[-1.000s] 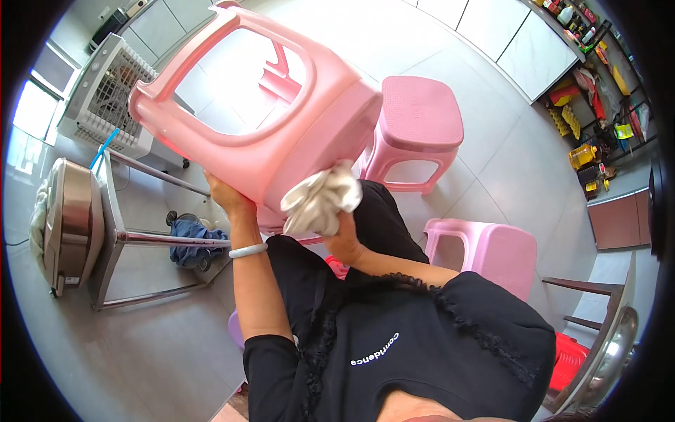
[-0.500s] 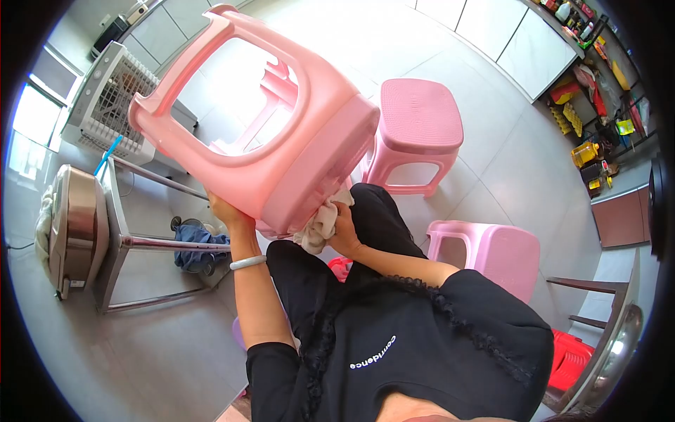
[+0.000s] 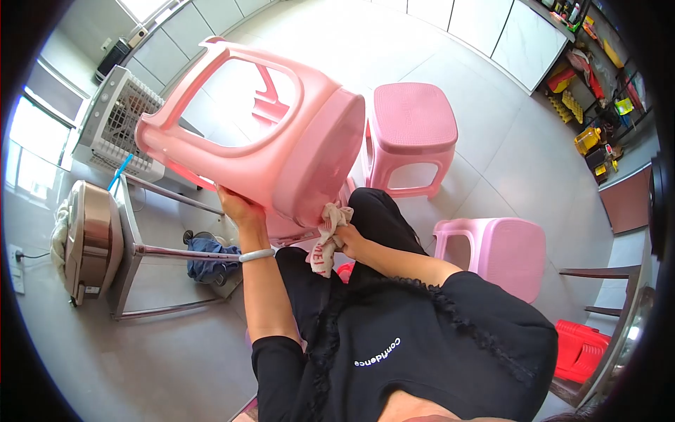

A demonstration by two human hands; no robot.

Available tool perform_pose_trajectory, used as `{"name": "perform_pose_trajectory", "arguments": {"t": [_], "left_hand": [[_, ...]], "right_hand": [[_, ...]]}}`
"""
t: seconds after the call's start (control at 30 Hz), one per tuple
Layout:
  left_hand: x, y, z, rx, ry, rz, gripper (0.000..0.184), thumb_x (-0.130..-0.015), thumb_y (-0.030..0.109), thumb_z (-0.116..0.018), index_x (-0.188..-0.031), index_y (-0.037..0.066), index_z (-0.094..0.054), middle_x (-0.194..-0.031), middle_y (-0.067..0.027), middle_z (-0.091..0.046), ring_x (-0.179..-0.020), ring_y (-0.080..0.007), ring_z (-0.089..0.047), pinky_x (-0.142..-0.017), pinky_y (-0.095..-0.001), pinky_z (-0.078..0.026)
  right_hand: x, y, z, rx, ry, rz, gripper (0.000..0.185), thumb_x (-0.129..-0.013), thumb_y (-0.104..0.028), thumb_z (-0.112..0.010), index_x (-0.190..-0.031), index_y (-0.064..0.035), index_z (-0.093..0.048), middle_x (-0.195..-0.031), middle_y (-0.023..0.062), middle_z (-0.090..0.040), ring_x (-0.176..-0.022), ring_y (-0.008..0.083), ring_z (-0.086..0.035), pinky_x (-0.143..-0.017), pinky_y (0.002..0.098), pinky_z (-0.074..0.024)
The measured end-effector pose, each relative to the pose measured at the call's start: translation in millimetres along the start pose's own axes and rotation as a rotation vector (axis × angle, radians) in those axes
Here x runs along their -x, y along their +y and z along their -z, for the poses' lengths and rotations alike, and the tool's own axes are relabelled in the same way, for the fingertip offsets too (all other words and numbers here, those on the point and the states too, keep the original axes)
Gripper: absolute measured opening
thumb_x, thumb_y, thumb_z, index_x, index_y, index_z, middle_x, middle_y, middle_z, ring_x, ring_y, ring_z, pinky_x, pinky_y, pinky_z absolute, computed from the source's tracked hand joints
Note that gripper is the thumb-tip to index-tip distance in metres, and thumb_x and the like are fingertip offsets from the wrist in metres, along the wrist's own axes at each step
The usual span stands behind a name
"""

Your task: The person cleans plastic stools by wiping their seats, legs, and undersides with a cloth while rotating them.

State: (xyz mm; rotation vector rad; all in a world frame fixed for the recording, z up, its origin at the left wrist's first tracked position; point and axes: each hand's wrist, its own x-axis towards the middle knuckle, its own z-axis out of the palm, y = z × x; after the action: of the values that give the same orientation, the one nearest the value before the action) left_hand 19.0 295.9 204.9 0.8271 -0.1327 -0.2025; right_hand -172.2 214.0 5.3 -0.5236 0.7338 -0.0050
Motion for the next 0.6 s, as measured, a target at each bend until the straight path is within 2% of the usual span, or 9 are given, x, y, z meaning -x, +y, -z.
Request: {"name": "perform_pose_trajectory", "arguments": {"t": [0.13,0.17,0.3,0.4,0.43,0.5,0.53,0.57,0.6], "left_hand": [[7,10,-17,-0.003,0.02,-0.024,0.04,-0.104,0.033,-0.038,-0.127,0.004,-0.054,-0.123,-0.0101,-0.059,-0.112,-0.0238,-0.058,-0.096,-0.0388,-0.049],[9,16,-19,0.003,0.015,-0.011,0.041,-0.104,0.034,-0.038,-0.128,0.004,-0.053,-0.123,-0.0101,-0.059,-0.112,-0.0237,-0.058,-0.096,-0.0389,-0.049],[25,36,-31,-0.006,-0.058,-0.067,0.039,-0.103,0.03,-0.039,-0.131,0.004,-0.048,-0.127,-0.013,-0.056,-0.111,-0.0266,-0.06,-0.095,-0.0419,-0.051],[34,41,-15,-0.21,-0.114,-0.14,0.044,-0.105,0.037,-0.035,-0.132,0.004,-0.048,-0.122,-0.0094,-0.057,-0.111,-0.0209,-0.058,-0.091,-0.0364,-0.052],[38,41,-7,-0.281,-0.118,-0.178,0.044,-0.105,0.037,-0.035,-0.132,0.004,-0.048,-0.121,-0.0097,-0.058,-0.11,-0.0206,-0.058,-0.09,-0.0361,-0.052],[47,40,10,-0.422,-0.124,-0.247,0.044,-0.105,0.037,-0.035,-0.133,0.004,-0.046,-0.119,-0.0103,-0.058,-0.108,-0.0199,-0.059,-0.088,-0.0355,-0.052],[49,37,20,-0.595,-0.125,-0.379,0.043,-0.105,0.036,-0.036,-0.132,0.004,-0.047,-0.116,-0.0104,-0.059,-0.105,-0.0199,-0.06,-0.086,-0.0354,-0.053],[52,32,31,-0.768,-0.124,-0.509,0.043,-0.105,0.036,-0.037,-0.13,0.004,-0.048,-0.114,-0.0105,-0.059,-0.102,-0.0199,-0.061,-0.083,-0.0353,-0.053],[53,25,50,-0.93,-0.129,-0.633,0.042,-0.105,0.036,-0.038,-0.129,0.003,-0.049,-0.111,-0.0104,-0.06,-0.098,-0.0197,-0.062,-0.081,-0.0349,-0.053]], "right_hand": [[-8,-7,19,-0.178,-0.074,-0.059,0.034,-0.085,-0.012,-0.063,-0.118,-0.0143,-0.057,-0.11,0.0083,-0.063,-0.1,0.0283,-0.064,-0.083,0.0552,-0.0536],[-14,-8,25,-0.238,-0.091,0.001,0.034,-0.086,-0.014,-0.062,-0.12,-0.0144,-0.056,-0.112,0.0082,-0.062,-0.105,0.0295,-0.062,-0.087,0.058,-0.0509],[-2,-59,35,-0.458,-0.072,0.136,0.035,-0.086,-0.015,-0.062,-0.12,-0.0143,-0.056,-0.113,0.0086,-0.062,-0.104,0.0282,-0.061,-0.089,0.0555,-0.0501],[-13,-93,56,-0.534,-0.096,0.341,0.035,-0.085,-0.014,-0.061,-0.12,-0.0147,-0.057,-0.112,0.0079,-0.062,-0.098,0.0228,-0.062,-0.083,0.0508,-0.0515],[17,-115,37,-0.454,-0.055,0.419,0.035,-0.087,-0.014,-0.058,-0.121,-0.0144,-0.055,-0.113,0.0069,-0.062,-0.097,0.0198,-0.061,-0.081,0.0482,-0.0514],[27,-135,37,-0.448,-0.061,0.458,0.035,-0.089,-0.015,-0.055,-0.124,-0.0136,-0.054,-0.116,0.0064,-0.061,-0.1,0.0201,-0.061,-0.085,0.0466,-0.0511],[27,-141,39,-0.443,-0.062,0.477,0.035,-0.09,-0.016,-0.053,-0.125,-0.0132,-0.053,-0.117,0.0062,-0.061,-0.102,0.0202,-0.061,-0.087,0.0458,-0.051],[15,-140,43,-0.428,-0.054,0.596,0.034,-0.097,-0.026,-0.048,-0.128,-0.0115,-0.051,-0.121,0.0066,-0.06,-0.109,0.0203,-0.059,-0.092,0.0429,-0.05],[20,-140,41,-0.43,-0.1,0.588,0.036,-0.098,-0.029,-0.047,-0.129,-0.0108,-0.051,-0.122,0.007,-0.06,-0.11,0.0205,-0.059,-0.093,0.0419,-0.05]]}}
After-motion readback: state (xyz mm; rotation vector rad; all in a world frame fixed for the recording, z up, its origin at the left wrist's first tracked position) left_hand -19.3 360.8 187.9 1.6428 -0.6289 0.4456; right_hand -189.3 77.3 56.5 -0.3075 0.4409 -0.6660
